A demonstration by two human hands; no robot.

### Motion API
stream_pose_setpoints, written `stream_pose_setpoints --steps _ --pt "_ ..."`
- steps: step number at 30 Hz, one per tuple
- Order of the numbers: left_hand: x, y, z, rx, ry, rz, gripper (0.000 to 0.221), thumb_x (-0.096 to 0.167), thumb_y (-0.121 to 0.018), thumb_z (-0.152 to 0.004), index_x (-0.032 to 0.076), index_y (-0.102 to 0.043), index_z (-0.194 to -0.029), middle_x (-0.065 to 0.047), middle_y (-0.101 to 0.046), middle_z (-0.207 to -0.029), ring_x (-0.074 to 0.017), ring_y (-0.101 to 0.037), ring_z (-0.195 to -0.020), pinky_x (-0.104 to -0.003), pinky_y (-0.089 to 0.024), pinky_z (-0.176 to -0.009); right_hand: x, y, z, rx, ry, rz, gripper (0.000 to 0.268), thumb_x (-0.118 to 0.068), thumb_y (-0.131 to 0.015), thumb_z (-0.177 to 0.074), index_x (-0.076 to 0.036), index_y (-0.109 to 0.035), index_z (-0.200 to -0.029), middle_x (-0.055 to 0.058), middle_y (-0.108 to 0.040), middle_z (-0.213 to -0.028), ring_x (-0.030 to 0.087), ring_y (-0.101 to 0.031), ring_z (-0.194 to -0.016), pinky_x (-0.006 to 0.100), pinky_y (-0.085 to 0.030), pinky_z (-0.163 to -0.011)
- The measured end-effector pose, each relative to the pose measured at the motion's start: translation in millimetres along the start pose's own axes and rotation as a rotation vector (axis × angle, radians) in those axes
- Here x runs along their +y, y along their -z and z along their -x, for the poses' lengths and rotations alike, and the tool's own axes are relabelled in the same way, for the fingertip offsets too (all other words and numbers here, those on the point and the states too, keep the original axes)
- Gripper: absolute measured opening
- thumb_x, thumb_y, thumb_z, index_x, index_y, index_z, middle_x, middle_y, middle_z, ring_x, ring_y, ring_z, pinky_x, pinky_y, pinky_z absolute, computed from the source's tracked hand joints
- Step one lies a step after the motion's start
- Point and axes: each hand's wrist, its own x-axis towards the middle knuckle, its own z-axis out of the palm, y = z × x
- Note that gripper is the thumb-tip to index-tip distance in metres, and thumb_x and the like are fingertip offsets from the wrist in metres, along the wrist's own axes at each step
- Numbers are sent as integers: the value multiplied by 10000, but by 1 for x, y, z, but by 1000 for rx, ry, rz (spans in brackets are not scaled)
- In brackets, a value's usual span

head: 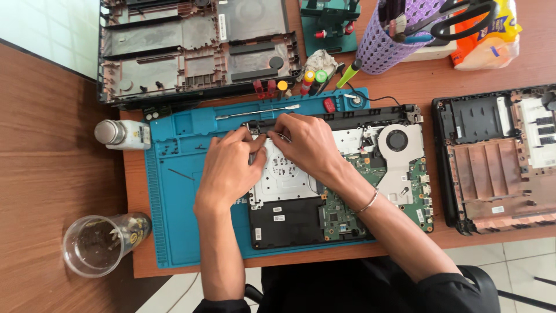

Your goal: The person connects internal ribbon cables to a laptop motherboard using their hands and tweezers, then presses the components into place.

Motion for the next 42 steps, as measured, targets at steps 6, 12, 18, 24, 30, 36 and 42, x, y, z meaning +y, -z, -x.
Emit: stream_pose_setpoints --steps 6,12,18,24,30,36,42 --pt "-3 3 1 9 -2 41 287 178 -676 -882 122 -796 -1136 -92 -680 -912 -278 -647 -927 -451 -431 -854 -6 3 5 -3 -32 13 155 -158 -754 -876 -36 -663 -850 96 -697 -761 304 -677 -657 405 -520 -584" --pt "-5 4 2 12 -3 75 290 152 -676 -874 132 -797 -1136 -80 -675 -852 -275 -648 -850 -427 -437 -807 -11 9 13 -22 -104 -57 109 -116 -748 -880 -26 -687 -867 94 -696 -754 271 -686 -638 382 -527 -577" --pt "-6 0 -1 136 -121 73 224 107 -700 -854 94 -807 -1050 -73 -683 -844 -275 -653 -819 -416 -435 -776 -11 14 20 -37 -102 -91 97 -72 -732 -870 -32 -733 -958 98 -689 -746 241 -684 -617 359 -535 -577" --pt "-3 -2 -2 130 -144 113 225 111 -710 -831 107 -824 -1025 -84 -644 -745 -275 -623 -734 -411 -425 -701 -6 12 21 -11 -84 -102 86 -63 -733 -867 -36 -748 -947 105 -694 -768 247 -690 -635 360 -534 -580" --pt "-3 -7 -6 104 -109 83 221 124 -701 -841 127 -827 -1023 -81 -636 -754 -271 -626 -745 -418 -433 -721 -4 18 17 -40 -98 -79 62 -70 -729 -879 -34 -744 -927 108 -700 -796 255 -695 -660 362 -546 -608" --pt "-2 -10 -8 146 -179 81 191 124 -693 -861 96 -806 -1013 -57 -660 -815 -253 -648 -838 -419 -455 -764 1 25 13 37 -51 -67 73 -69 -726 -877 -25 -730 -934 105 -699 -828 279 -698 -696 371 -553 -629" --pt "-1 -9 -8 109 -161 43 228 130 -702 -846 104 -818 -1041 -68 -660 -783 -261 -644 -822 -422 -447 -747 3 23 10 36 22 12 61 -80 -715 -908 -31 -699 -939 104 -675 -868 315 -672 -713 407 -535 -616"
